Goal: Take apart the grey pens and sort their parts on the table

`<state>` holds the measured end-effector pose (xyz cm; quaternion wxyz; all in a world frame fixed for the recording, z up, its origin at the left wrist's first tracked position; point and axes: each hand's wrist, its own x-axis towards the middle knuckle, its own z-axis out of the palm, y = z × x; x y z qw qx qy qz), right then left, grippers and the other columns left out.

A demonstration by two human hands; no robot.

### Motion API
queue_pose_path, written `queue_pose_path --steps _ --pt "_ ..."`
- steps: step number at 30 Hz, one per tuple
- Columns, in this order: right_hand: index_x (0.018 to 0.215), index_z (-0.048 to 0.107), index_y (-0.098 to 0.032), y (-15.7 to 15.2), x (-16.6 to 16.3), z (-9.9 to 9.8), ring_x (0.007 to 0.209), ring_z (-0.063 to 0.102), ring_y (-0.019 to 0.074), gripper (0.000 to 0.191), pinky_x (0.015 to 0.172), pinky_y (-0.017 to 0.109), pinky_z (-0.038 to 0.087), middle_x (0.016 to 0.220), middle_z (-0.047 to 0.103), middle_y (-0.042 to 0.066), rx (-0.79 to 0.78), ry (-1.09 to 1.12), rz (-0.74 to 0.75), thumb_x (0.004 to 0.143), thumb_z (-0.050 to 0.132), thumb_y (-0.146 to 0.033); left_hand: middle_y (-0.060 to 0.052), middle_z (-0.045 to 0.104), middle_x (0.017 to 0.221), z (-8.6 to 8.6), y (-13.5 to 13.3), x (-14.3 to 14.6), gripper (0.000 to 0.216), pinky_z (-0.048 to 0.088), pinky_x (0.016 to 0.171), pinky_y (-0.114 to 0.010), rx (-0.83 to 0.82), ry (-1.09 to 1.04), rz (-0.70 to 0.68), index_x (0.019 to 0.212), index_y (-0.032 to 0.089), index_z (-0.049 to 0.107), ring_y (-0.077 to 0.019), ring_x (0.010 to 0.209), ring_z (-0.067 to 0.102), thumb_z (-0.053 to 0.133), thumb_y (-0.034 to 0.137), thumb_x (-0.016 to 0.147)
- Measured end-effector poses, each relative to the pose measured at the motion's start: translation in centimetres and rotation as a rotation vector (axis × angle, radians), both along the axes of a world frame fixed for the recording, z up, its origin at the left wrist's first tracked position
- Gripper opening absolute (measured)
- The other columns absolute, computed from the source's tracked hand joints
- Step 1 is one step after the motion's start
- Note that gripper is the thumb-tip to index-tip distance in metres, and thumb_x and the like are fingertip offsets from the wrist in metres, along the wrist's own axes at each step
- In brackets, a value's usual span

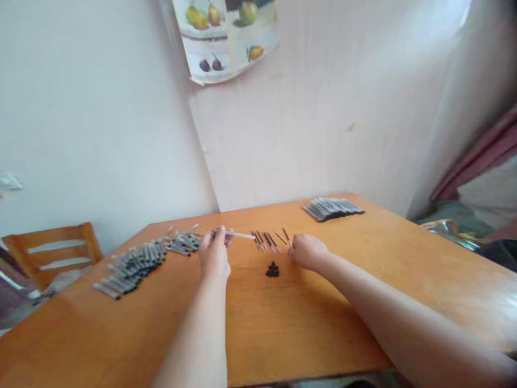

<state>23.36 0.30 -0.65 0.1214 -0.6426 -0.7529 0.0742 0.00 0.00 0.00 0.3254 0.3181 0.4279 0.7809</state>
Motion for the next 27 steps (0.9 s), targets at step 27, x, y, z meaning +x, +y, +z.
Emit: queue_pose_path --steps 27 --pt "0.081 0.054 -0.019 -1.0 3.5 3.2 0.041 0.028 0.0041 0.021 0.037 0.018 0.014 0.053 0.044 -0.007 -0.231 1.663 0.263 0.065 0.066 -0.015 -0.006 0.068 0.086 -0.2 -3.0 2.6 0.029 0.035 0.054 -0.021 -0.228 0.529 -0.567 0.098 0.016 0.059 -0.0083 0.061 0.052 0.061 0.037 0.08"
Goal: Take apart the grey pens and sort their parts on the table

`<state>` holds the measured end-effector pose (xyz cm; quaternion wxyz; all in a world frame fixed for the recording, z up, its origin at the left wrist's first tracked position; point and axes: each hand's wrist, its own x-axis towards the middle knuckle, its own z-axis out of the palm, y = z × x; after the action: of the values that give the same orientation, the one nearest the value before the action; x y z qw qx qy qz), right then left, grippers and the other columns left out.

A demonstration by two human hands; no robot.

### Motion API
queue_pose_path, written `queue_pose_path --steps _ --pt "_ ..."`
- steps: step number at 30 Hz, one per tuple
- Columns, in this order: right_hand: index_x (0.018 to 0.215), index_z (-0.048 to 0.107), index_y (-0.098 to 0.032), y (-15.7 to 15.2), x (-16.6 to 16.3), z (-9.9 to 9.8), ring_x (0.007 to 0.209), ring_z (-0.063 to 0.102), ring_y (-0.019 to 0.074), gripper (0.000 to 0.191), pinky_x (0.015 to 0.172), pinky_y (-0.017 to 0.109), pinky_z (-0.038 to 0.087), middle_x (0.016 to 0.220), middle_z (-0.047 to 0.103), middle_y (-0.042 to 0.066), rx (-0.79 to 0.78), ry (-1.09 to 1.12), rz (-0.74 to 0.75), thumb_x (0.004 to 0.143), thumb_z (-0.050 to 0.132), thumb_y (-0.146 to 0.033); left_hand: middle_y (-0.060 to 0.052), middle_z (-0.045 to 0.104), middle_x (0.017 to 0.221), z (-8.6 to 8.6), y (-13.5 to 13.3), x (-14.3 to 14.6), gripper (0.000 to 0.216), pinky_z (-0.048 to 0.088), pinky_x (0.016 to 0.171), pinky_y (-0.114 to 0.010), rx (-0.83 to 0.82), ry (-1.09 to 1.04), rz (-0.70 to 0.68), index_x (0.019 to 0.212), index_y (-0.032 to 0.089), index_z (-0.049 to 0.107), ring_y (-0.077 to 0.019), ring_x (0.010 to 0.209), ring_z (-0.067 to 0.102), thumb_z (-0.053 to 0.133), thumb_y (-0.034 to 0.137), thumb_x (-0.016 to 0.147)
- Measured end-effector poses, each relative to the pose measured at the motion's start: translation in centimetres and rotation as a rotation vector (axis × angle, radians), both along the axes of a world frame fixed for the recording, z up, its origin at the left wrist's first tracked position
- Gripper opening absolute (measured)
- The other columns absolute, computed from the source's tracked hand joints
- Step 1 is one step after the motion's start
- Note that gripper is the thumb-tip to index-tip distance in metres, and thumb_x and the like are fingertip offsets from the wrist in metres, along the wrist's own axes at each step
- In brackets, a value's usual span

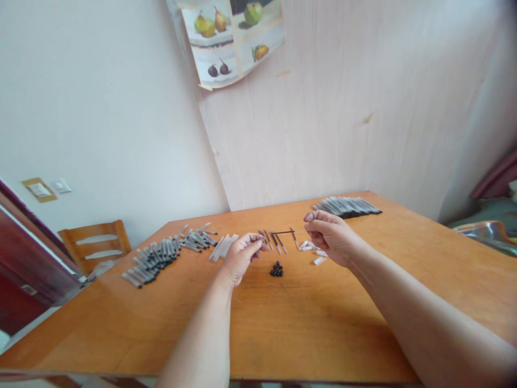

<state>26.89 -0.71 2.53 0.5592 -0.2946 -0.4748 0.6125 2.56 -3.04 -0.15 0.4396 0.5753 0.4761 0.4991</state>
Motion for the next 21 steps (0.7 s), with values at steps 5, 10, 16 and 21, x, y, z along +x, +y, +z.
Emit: queue_pose_path --steps 5,10,16,21 --pt "0.081 0.054 -0.019 0.22 0.15 -0.4 0.04 0.027 0.0037 0.018 0.037 0.018 0.013 0.051 0.042 -0.007 0.006 -0.037 0.049 0.067 0.065 -0.016 -0.007 0.069 0.089 0.18 -0.26 0.02 0.03 0.035 0.056 -0.022 0.01 0.079 -0.001 0.099 0.016 0.06 -0.0089 0.063 0.052 0.059 0.038 0.081" --pt "0.081 0.054 -0.019 0.2 0.18 -0.41 0.039 0.028 0.0037 0.017 0.037 0.019 0.013 0.051 0.042 -0.007 0.005 -0.069 0.081 0.068 0.065 -0.017 -0.008 0.069 0.09 0.31 -0.3 -0.08 0.031 0.035 0.055 -0.023 0.01 0.109 -0.023 0.1 0.015 0.06 -0.0093 0.062 0.051 0.059 0.038 0.08" --pt "0.078 0.054 -0.018 0.13 0.05 -0.31 0.04 0.027 0.0037 0.016 0.036 0.019 0.012 0.051 0.043 -0.006 -0.011 -0.064 0.07 0.068 0.066 -0.02 -0.007 0.068 0.086 0.38 -0.55 0.09 0.029 0.036 0.058 -0.023 -0.017 0.146 -0.086 0.098 0.015 0.061 -0.0096 0.063 0.051 0.059 0.037 0.08" --pt "0.074 0.053 -0.018 0.05 -0.09 -0.13 0.041 0.029 0.004 0.018 0.036 0.019 0.014 0.053 0.044 -0.006 -0.005 0.004 0.045 0.066 0.068 -0.02 -0.007 0.069 0.085 0.6 -0.99 0.49 0.029 0.035 0.057 -0.023 -0.07 0.185 -0.159 0.098 0.015 0.062 -0.0096 0.061 0.052 0.06 0.038 0.08"
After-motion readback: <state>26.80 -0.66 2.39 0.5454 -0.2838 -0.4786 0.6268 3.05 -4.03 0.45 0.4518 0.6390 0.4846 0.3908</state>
